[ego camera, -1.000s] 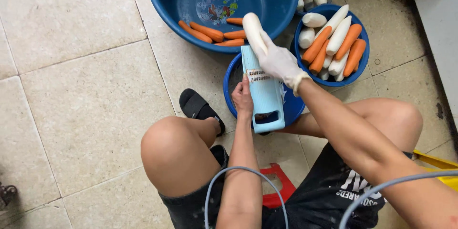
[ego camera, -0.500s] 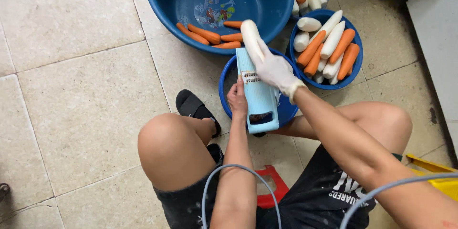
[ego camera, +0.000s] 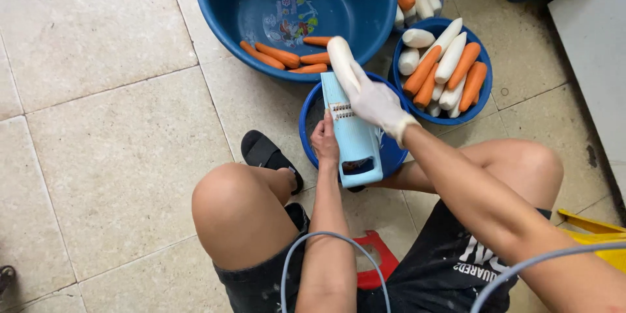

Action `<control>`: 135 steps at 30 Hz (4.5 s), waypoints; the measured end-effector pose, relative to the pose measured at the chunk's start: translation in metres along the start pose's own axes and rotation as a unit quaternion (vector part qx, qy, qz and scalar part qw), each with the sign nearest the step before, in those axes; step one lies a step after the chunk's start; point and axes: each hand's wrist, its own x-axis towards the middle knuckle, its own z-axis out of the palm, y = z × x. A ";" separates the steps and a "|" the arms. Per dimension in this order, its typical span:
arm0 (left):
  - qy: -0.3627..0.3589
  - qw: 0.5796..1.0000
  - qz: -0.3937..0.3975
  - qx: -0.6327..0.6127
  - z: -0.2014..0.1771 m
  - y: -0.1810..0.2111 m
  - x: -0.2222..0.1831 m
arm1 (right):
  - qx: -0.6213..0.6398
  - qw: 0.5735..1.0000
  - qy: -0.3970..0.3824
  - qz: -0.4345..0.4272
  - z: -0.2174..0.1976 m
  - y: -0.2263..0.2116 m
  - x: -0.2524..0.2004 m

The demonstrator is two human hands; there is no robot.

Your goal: The recorder uses a hand-held mandoline grater to shred carrots and radishes into a bowl.

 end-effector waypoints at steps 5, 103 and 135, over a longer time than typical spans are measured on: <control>-0.001 1.000 -0.005 -0.013 -0.003 -0.013 0.002 | -0.022 0.999 -0.040 -0.002 0.003 0.014 -0.136; -0.009 0.998 -0.008 -0.055 -0.003 -0.011 -0.004 | -0.117 0.989 -0.064 -0.068 0.025 0.006 0.000; 0.002 1.000 0.018 -0.006 -0.006 -0.012 -0.006 | -0.007 0.998 -0.053 -0.019 0.001 -0.021 0.022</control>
